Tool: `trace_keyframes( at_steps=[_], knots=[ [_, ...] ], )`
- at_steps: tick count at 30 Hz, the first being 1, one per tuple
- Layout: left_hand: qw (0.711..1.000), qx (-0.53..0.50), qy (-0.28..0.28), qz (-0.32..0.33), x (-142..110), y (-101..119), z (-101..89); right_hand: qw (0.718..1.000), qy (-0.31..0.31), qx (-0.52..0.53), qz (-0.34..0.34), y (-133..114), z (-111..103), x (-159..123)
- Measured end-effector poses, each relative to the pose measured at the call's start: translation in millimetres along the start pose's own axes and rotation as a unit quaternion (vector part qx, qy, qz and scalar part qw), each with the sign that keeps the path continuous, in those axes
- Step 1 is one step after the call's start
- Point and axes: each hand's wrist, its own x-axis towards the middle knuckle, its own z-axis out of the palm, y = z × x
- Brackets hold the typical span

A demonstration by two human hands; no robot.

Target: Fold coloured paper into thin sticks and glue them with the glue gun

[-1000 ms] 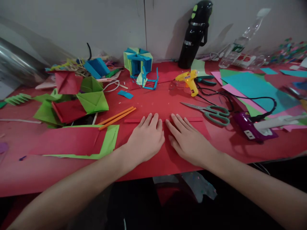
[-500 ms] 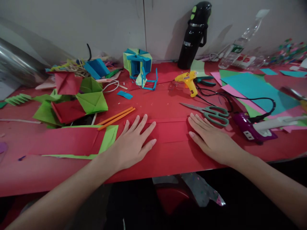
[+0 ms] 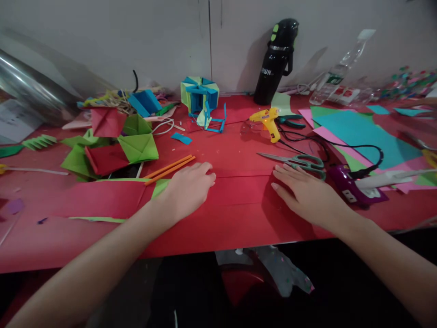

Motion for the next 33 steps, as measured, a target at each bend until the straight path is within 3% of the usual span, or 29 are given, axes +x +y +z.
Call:
trace_keyframes(
  at_steps=[5,13,19,22,24,29,33],
  knots=[
    [0.999,0.002,0.01,0.035,24.5,-6.1,-11.4,1.0,-0.011,0.008,0.01,3.7,1.6,5.4],
    [0.994,-0.079,0.048,0.059,21.5,-24.9,-0.3,0.998,0.027,0.047,0.038,-0.9,6.5,25.1],
    [0.958,-0.278,0.072,0.019,16.7,-44.4,-1.5,0.976,0.112,0.164,0.09,-5.2,3.3,39.7],
    [0.933,-0.352,0.075,-0.023,15.0,-52.0,-7.7,0.935,0.166,0.278,0.145,-10.0,-5.7,44.6],
    [0.92,-0.38,0.087,-0.039,15.3,-53.1,-9.6,0.886,0.174,0.392,0.178,-12.3,-12.3,47.5],
    [0.883,-0.464,0.062,-0.035,19.7,-39.9,-4.0,0.733,0.129,0.625,0.237,-15.6,-18.9,54.1],
    [0.819,-0.574,0.01,-0.017,21.9,-22.1,0.6,0.676,0.095,0.692,0.234,-29.7,-19.7,58.3]
  ],
)
